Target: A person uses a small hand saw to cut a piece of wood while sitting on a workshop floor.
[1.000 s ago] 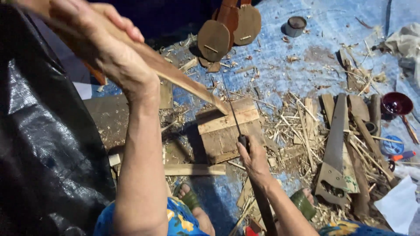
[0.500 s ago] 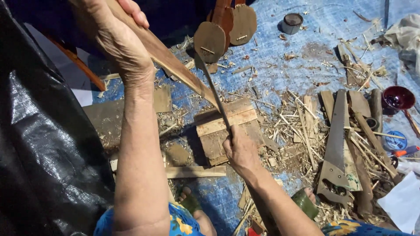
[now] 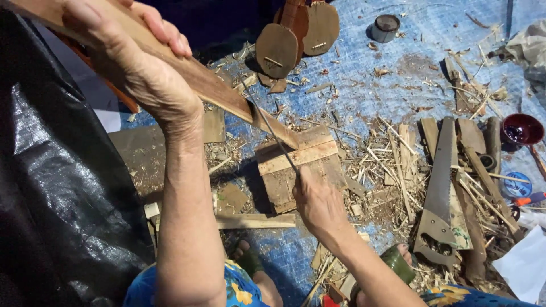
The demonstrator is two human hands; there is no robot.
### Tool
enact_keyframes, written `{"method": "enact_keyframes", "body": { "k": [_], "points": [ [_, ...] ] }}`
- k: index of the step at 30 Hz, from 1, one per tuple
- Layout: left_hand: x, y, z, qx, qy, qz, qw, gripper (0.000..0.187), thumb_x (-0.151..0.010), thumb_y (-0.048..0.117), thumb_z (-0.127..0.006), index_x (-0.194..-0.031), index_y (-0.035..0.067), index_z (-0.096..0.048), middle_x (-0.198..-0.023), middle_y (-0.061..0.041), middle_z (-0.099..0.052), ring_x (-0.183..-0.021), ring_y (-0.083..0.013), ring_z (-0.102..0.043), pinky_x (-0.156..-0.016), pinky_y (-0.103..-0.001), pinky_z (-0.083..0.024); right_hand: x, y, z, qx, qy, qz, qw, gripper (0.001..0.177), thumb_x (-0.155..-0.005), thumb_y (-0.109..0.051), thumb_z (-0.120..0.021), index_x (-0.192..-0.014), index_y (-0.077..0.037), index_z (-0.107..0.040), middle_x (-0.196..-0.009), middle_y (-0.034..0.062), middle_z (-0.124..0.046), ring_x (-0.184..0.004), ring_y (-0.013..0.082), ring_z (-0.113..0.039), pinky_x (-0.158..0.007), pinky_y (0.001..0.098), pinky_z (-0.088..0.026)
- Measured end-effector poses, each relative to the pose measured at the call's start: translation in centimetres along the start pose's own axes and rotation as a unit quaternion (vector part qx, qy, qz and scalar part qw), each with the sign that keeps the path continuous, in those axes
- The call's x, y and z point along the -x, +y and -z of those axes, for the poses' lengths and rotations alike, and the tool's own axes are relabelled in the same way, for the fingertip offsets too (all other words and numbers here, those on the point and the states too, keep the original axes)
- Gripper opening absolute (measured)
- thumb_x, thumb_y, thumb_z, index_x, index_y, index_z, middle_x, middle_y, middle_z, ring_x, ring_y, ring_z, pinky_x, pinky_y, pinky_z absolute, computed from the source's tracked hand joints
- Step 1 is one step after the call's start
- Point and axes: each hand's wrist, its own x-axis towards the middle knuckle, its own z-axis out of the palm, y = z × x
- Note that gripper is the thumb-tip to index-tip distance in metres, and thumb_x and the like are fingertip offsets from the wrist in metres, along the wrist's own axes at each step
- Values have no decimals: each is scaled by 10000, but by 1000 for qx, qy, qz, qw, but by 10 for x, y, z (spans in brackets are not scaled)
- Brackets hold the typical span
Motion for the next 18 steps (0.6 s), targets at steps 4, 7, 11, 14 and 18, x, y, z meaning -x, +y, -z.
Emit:
{"method": "enact_keyframes", "body": {
  "k": [4,7,11,14,18],
  "points": [
    [0,-1,16,-1,6,1,1000,698,-885,797,-426,-1057,125,-502,-732,-41,-483,-552,-151,-481,-503,-309,-502,14,-8,3,14,-9,-1,1000,135,-1014,-126,-476,-897,-119,-410,-512,18,-462,-366,145,-392,-314,342,-390],
    [3,3,26,1,28,27,999,704,-847,799,-458,-1017,116,-483,-704,-33,-452,-543,-151,-454,-519,-309,-467,15,-6,-7,93,-33,-11,995,135,-1038,-160,-417,-913,-129,-380,-460,-15,-386,-355,157,-375,-312,369,-372],
    [6,6,36,27,5,51,998,762,-820,825,-434,-1084,112,-480,-702,-42,-454,-560,-167,-440,-570,-318,-437,5,-16,-11,37,-48,-13,998,147,-1047,-117,-405,-901,-110,-404,-468,-1,-434,-330,146,-411,-277,335,-372],
    [10,13,37,24,19,64,998,774,-795,833,-452,-1068,109,-481,-693,-42,-457,-557,-169,-450,-561,-319,-438,-10,-34,-3,10,-36,10,999,83,-1004,-71,-403,-1072,-26,-417,-485,31,-507,-327,180,-450,-266,350,-374],
    [16,24,32,43,30,82,995,753,-775,823,-498,-1047,122,-470,-694,-37,-460,-557,-156,-435,-559,-297,-406,-39,-9,-32,61,-35,5,998,153,-1050,-112,-320,-1063,-28,-447,-502,7,-501,-345,158,-457,-251,326,-374]
  ]
}}
